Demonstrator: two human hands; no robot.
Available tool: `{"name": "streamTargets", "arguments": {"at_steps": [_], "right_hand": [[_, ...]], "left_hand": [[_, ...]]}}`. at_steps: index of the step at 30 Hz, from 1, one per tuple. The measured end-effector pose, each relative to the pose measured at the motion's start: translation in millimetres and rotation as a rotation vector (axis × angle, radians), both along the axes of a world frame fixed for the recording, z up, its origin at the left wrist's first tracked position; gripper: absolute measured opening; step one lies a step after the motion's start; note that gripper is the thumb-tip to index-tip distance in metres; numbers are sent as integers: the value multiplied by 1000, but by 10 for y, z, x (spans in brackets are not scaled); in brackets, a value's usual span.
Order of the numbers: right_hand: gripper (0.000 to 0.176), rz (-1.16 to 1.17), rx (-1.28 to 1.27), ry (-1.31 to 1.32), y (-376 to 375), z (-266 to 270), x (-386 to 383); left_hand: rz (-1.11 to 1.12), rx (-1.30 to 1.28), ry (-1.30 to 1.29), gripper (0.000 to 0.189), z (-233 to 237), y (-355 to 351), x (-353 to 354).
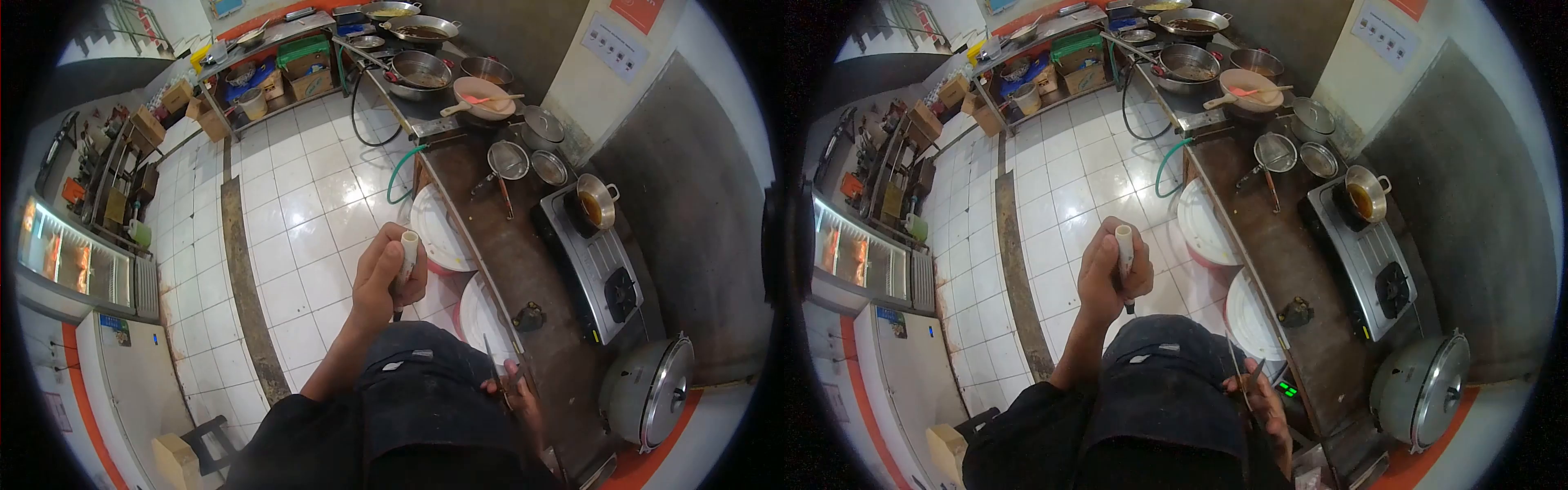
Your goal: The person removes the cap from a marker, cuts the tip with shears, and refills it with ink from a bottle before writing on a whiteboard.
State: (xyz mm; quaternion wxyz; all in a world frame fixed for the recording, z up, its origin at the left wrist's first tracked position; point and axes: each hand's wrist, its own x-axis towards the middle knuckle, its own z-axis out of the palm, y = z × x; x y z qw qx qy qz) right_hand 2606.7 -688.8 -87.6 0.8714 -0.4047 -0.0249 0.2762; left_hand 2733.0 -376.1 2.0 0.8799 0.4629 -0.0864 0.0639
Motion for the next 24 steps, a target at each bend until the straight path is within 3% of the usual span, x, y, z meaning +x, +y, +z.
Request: {"name": "streamTargets", "arguments": {"at_steps": [3, 6, 9, 12, 15, 17, 19, 20, 21, 24], "right_hand": [[88, -9, -309, -49, -17, 359, -6], [82, 47, -342, 169, -90, 464, -30], [68, 78, -614, 440, -380, 47, 35], [58, -200, -210, 355, -382, 89, 81], [56, -84, -351, 349, -573, -47, 8], [54, 110, -513, 331, -686, -108, -44], [52, 413, -531, 55, -803, -160, -5], [50, 539, -561, -108, -717, 287, 156], [50, 570, -583, -82, -689, 459, 243], [49, 633, -640, -65, -723, 594, 308]], "left_hand": [[20, 50, -38, 34, -22, -50, 5], [47, 142, -53, 34, -37, -70, -12], [88, 212, -149, 34, -45, -127, -14], [125, 287, -88, 34, -6, -228, -30], [101, 259, -22, 25, 61, -247, -114], [96, 262, -8, 25, 61, -254, -121], [82, 242, 9, 25, 56, -251, -110], [69, 219, 23, 25, 45, -256, -101], [53, 194, 42, 25, 33, -268, -104], [76, 199, 92, 26, 54, -292, -102]]}}
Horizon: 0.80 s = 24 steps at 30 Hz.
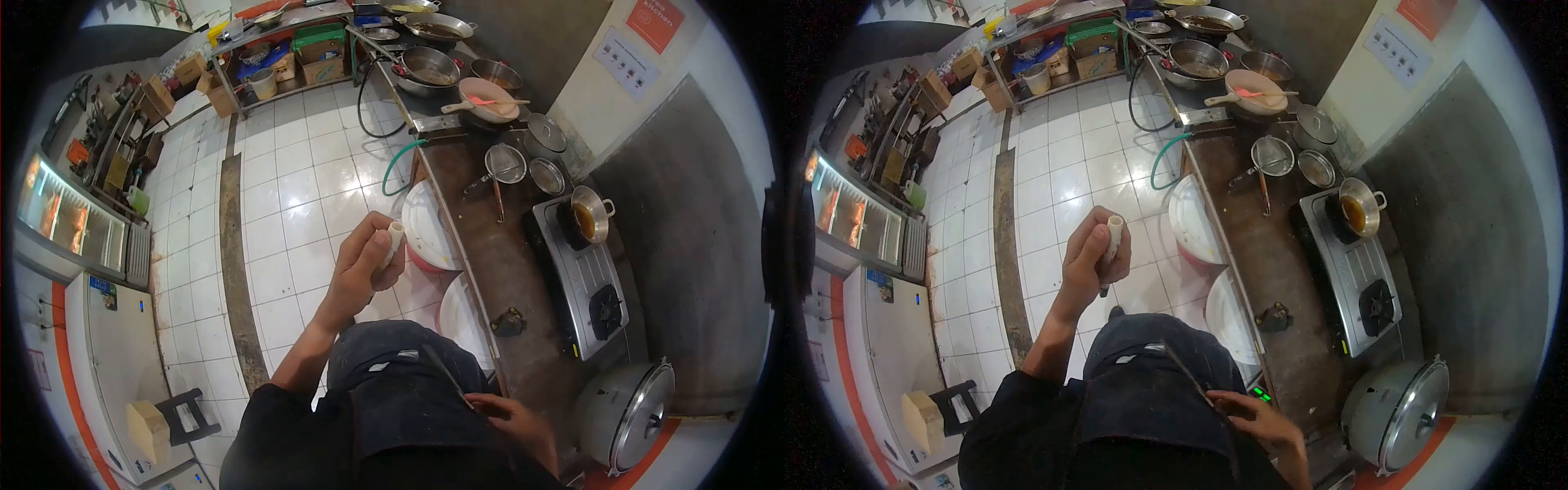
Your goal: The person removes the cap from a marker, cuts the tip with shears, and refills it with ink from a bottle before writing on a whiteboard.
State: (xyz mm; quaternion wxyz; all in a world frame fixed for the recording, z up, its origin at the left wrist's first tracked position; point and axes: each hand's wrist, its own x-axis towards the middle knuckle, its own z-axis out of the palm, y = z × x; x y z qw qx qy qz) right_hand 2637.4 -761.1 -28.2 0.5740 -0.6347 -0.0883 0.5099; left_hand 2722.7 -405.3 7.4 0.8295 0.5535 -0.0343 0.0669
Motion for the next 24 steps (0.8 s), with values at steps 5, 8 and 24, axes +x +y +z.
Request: {"name": "streamTargets", "arguments": {"at_steps": [5, 8, 24], "right_hand": [[48, -334, 173, 253, -498, -723, -8], [47, -690, 258, 64, -631, -1262, 387], [22, -742, -287, -1014, -168, -1372, 1921]], "left_hand": [[-5, 11, -78, 22, -58, 4, 0], [73, 136, -148, 25, -115, -150, 10], [254, 614, -119, 29, -366, -870, -87]]}}
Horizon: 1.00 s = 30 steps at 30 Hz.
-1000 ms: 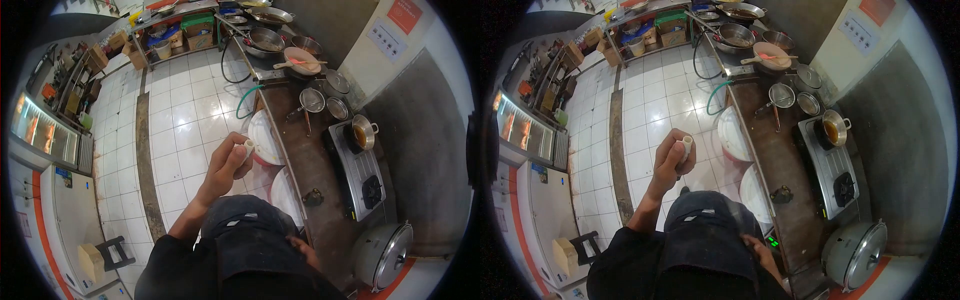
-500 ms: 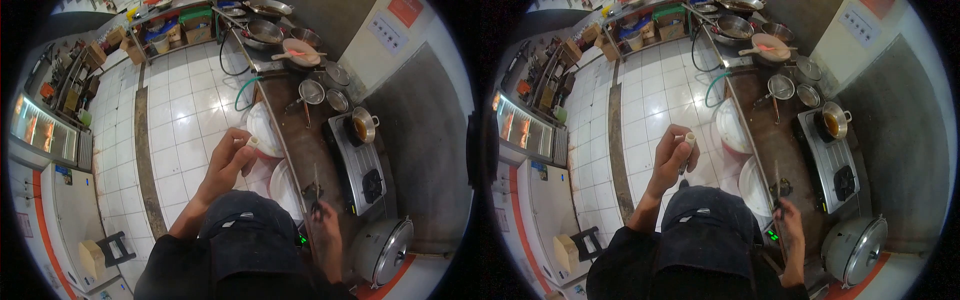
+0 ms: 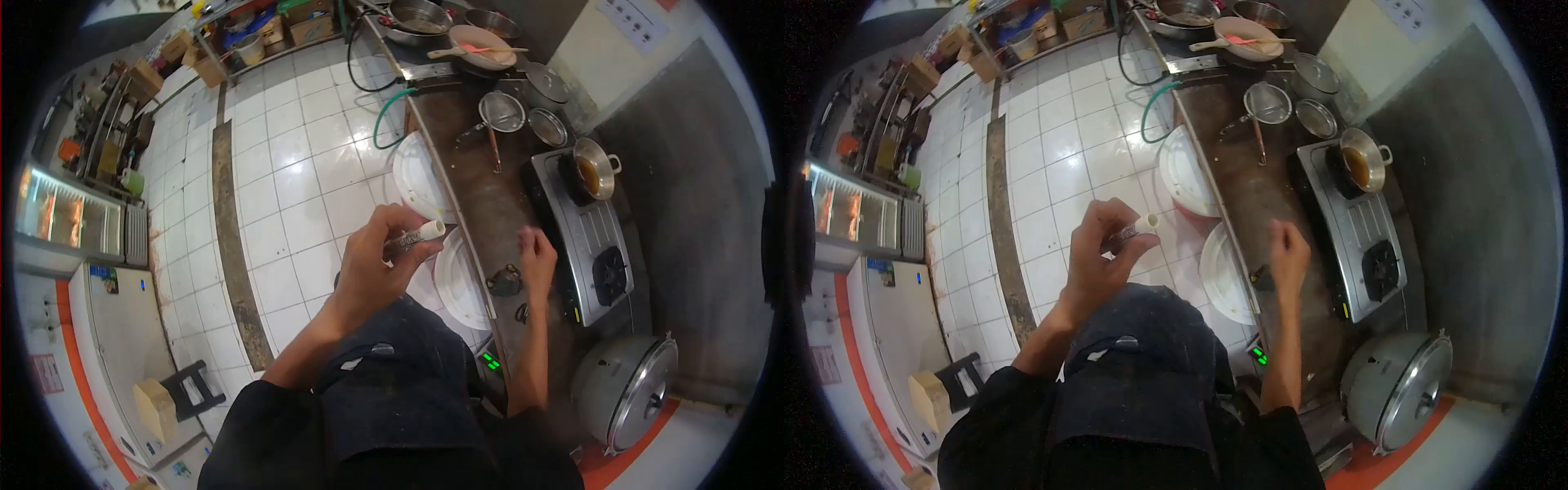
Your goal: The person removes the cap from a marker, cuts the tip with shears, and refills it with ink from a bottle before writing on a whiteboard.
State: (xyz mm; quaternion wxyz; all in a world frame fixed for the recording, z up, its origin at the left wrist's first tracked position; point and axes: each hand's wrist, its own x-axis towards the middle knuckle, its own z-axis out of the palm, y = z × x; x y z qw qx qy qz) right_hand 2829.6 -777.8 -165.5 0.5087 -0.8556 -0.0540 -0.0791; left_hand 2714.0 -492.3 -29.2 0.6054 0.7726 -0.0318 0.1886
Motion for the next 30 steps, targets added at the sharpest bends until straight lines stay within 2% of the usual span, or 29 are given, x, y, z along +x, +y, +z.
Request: {"name": "streamTargets", "arguments": {"at_steps": [1, 3, 4, 6, 9, 12, 15, 18, 21, 27, 30], "right_hand": [[21, 94, 1, -80, 385, 573, -107], [28, 262, -181, -350, 947, 1340, -245], [31, 332, -303, -508, 1201, 1595, -299], [39, 372, -469, -476, 1579, 1851, -366], [47, 499, -638, -414, 1942, 1946, -351], [52, 519, -524, -419, 2303, 1913, -273], [53, 542, -499, -308, 2681, 2014, -210], [49, 573, -478, -335, 3100, 2027, -94], [42, 638, -508, -462, 3514, 2057, 70], [39, 827, -435, -402, 4378, 2096, 287], [37, 938, -387, -477, 4796, 2105, 376]], "left_hand": [[27, 33, -77, 29, -35, -24, 39], [91, 89, -232, 29, -174, -51, 106], [118, 105, -254, 30, -208, -48, 113], [191, 138, -303, 31, -224, 28, 131], [261, 252, -327, 28, -150, 297, 121], [285, 279, -378, 24, -157, 617, 130], [325, 333, -388, 21, -95, 972, 156], [381, 359, -397, 19, -63, 1346, 224], [339, 265, -354, 17, -24, 1765, 287], [101, -15, -150, 13, 85, 2711, 331], [-11, -155, -105, 14, 116, 3165, 345]]}}
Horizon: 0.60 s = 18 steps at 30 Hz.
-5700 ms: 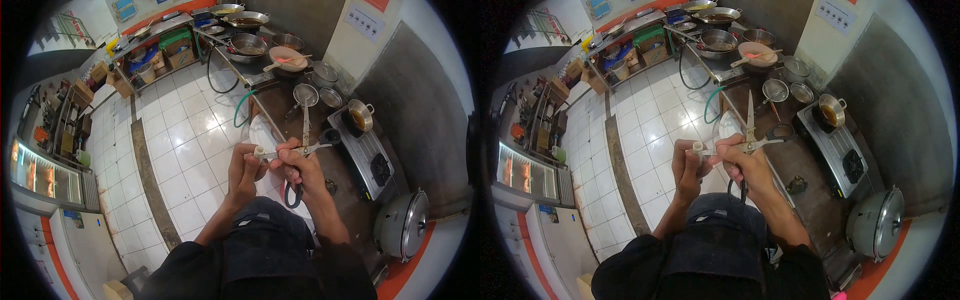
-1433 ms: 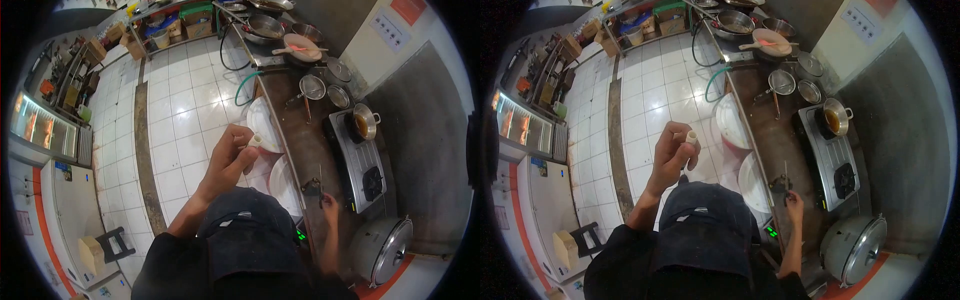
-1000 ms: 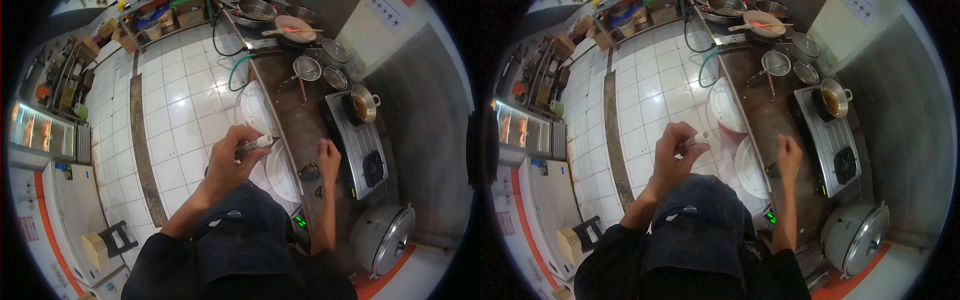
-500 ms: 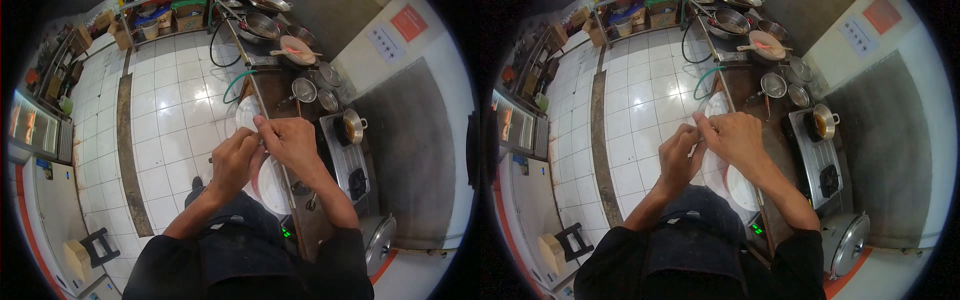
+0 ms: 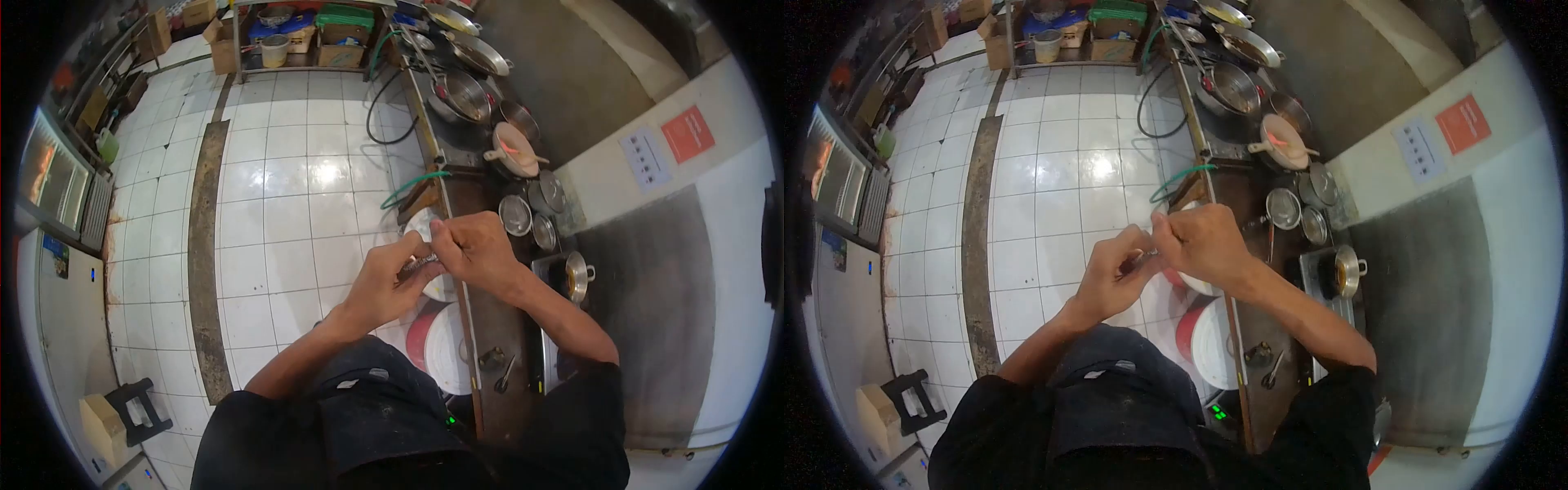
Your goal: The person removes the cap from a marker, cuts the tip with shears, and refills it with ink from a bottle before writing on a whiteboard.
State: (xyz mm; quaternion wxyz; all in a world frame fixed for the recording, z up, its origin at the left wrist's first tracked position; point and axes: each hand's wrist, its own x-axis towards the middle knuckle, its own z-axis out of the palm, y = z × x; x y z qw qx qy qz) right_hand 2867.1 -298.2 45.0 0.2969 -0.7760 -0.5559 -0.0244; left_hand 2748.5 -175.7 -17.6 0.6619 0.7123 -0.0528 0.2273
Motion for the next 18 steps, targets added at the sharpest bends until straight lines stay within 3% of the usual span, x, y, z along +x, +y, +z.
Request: {"name": "streamTargets", "arguments": {"at_steps": [3, 6, 9, 12, 15, 17, 18], "right_hand": [[39, 151, 8, 15, 378, 287, 107], [43, 260, 14, -123, 781, 738, 286], [44, 221, 95, 90, 982, 925, 381], [49, 82, 179, 440, 1362, 767, 276], [55, 206, 108, 860, 1767, 417, 228], [56, 293, -33, 1341, 2076, 294, 43], [55, 347, -44, 1388, 2220, 226, -54]], "left_hand": [[-306, -507, 188, 18, -20, 428, -25], [-344, -661, 54, 21, -188, 717, -84], [-257, -678, -68, 19, -201, 990, -118], [-108, -602, -258, 23, -153, 1189, -74], [62, -492, -323, 30, -87, 1440, -136], [202, -447, -406, 30, -89, 1604, -210], [283, -422, -440, 30, -126, 1652, -288]]}}
